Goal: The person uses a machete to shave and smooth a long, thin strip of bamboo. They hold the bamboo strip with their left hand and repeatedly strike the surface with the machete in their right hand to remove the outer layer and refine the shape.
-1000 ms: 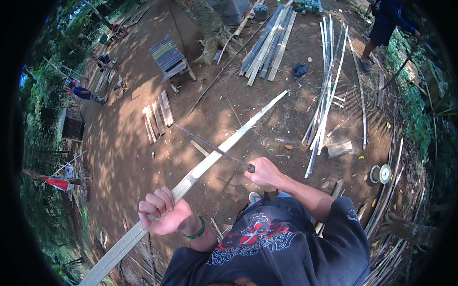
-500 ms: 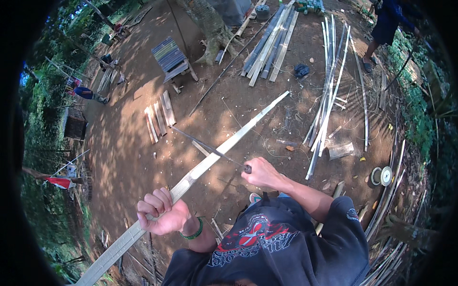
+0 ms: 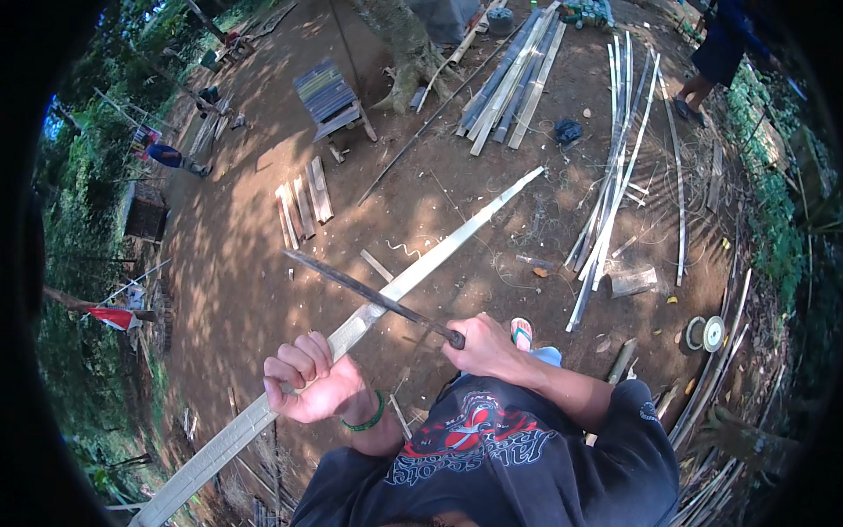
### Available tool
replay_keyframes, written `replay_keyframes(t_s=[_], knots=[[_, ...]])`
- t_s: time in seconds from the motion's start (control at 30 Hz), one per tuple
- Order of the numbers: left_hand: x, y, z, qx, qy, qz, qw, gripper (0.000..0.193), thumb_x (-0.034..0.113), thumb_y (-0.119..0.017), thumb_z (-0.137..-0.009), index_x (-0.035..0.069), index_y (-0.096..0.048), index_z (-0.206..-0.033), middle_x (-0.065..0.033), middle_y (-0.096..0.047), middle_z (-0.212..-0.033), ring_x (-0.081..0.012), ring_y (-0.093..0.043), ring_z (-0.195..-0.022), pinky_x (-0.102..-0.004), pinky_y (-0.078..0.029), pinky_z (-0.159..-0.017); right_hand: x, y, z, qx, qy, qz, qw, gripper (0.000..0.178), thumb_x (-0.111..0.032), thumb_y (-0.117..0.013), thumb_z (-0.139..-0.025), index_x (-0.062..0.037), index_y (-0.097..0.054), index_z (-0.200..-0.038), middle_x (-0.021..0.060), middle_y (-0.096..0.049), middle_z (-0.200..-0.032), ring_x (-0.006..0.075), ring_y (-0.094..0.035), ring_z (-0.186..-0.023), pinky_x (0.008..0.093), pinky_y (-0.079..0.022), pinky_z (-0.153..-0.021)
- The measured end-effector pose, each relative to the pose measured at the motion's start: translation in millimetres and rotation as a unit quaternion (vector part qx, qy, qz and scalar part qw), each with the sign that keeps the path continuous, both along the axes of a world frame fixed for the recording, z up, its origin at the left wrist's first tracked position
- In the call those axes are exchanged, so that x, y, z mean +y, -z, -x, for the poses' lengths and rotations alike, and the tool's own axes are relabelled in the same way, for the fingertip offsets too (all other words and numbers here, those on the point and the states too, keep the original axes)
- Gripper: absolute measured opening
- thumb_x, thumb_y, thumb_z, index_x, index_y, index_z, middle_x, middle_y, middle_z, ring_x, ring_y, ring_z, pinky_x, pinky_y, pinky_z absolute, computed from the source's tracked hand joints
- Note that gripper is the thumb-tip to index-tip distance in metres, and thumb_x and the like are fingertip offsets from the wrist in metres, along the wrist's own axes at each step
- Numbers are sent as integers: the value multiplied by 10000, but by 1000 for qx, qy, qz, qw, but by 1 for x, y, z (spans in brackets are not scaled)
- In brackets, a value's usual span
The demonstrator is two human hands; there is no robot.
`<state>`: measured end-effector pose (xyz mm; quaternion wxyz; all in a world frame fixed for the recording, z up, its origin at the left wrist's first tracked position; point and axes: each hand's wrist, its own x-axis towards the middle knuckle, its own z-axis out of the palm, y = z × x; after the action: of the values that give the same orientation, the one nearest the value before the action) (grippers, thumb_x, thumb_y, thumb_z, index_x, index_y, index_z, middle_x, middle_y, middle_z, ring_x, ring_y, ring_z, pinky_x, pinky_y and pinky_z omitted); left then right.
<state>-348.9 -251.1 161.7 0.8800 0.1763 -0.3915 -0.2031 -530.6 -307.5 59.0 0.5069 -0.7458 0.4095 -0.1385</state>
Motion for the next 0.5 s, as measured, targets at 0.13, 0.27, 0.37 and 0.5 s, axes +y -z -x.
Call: replay_keyframes(t_s=[0.13,0.27,0.37,0.5], knots=[[-1,-1,6,-32,-16,-28,999,348,280,-390,-983,133,-338,-672,15,-323,-557,-102,-290,-463,-280,-261,-477,-44,75,23,102,82,-73,989,228,-205,-610,-772,19,-622,-733,254,-598,-651,406,-650,-665,502,-486,-660],[-4,-2,7,-35,-17,-16,999,358,287,-398,-978,140,-324,-660,24,-307,-545,-91,-269,-449,-264,-237,-459,-60,91,39,106,103,-80,986,225,-191,-598,-770,33,-608,-752,246,-614,-661,374,-659,-658,476,-487,-639],[-4,-3,5,-10,-36,-31,999,374,304,-408,-971,149,-305,-646,29,-300,-537,-83,-260,-441,-254,-231,-457,-36,54,20,23,34,41,998,253,-203,-633,-758,42,-584,-716,238,-576,-621,392,-587,-581,459,-466,-616],[-3,-5,7,-13,-30,-31,999,370,303,-409,-970,152,-308,-648,31,-300,-537,-83,-263,-441,-246,-234,-458,-51,103,32,65,77,-6,995,246,-224,-627,-761,22,-640,-764,253,-632,-706,403,-656,-702,496,-492,-686]])
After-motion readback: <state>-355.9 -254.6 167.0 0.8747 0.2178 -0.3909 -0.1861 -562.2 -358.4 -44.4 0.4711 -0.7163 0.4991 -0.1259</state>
